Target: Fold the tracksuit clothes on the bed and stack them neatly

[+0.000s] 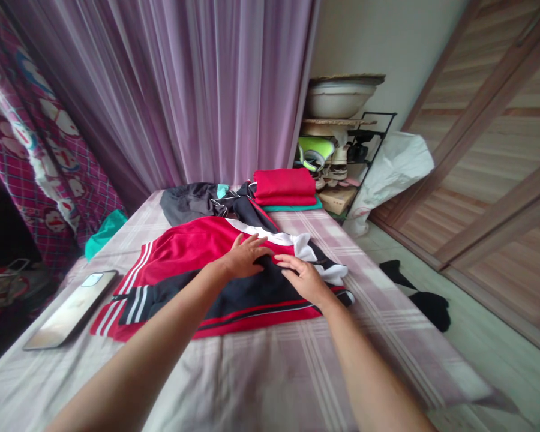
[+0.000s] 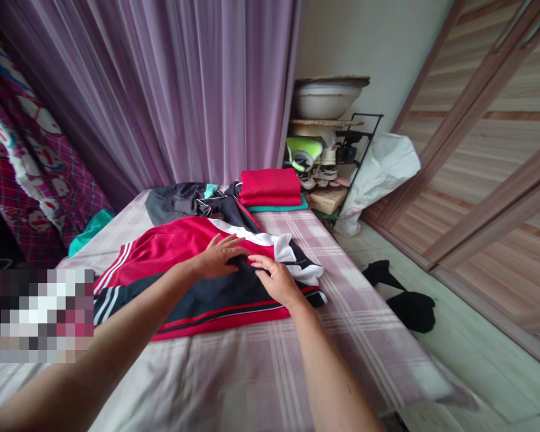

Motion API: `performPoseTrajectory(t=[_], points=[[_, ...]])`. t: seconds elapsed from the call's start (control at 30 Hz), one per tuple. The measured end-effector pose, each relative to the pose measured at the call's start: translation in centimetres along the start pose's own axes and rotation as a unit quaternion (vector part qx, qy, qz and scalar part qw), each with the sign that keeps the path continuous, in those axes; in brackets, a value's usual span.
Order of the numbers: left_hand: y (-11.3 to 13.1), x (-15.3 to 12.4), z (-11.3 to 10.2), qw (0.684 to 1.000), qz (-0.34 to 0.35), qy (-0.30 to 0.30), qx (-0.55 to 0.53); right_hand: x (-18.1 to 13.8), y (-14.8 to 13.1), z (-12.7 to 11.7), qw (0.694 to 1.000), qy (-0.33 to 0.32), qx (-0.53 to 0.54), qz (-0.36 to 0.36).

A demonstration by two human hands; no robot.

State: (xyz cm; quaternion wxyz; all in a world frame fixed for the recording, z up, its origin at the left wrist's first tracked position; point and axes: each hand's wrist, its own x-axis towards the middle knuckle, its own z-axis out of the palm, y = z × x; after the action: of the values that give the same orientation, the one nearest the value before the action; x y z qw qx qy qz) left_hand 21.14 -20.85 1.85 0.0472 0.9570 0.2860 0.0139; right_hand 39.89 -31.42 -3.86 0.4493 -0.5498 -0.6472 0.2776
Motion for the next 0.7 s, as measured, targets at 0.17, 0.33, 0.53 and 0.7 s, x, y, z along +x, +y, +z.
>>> performPoseTrajectory(t=[0.17, 0.33, 0.53, 0.7], points=[[-0.8, 2.0, -1.0, 0.999, -0.028, -0.031, -0.019, -0.9, -0.2, -2.2, 0.983, 0.009, -0.172, 0.062], [-0.5, 1.1, 1.9, 0.99, -0.131, 0.047, -0.002, -2.7, 0.6, -5.0, 0.902, 0.01, -0.394, 0.177], [0.9, -4.5, 4.7, 0.979, -0.155, 0.131, 0.001, -3.7, 0.2, -5.0, 0.872, 0.05, -0.449, 0.187], [0.5, -10.5, 5.5, 0.978, -0.158, 0.129, 0.048, -2.8, -1.5, -1.2, 0.907, 0.086, -0.409, -0.042]])
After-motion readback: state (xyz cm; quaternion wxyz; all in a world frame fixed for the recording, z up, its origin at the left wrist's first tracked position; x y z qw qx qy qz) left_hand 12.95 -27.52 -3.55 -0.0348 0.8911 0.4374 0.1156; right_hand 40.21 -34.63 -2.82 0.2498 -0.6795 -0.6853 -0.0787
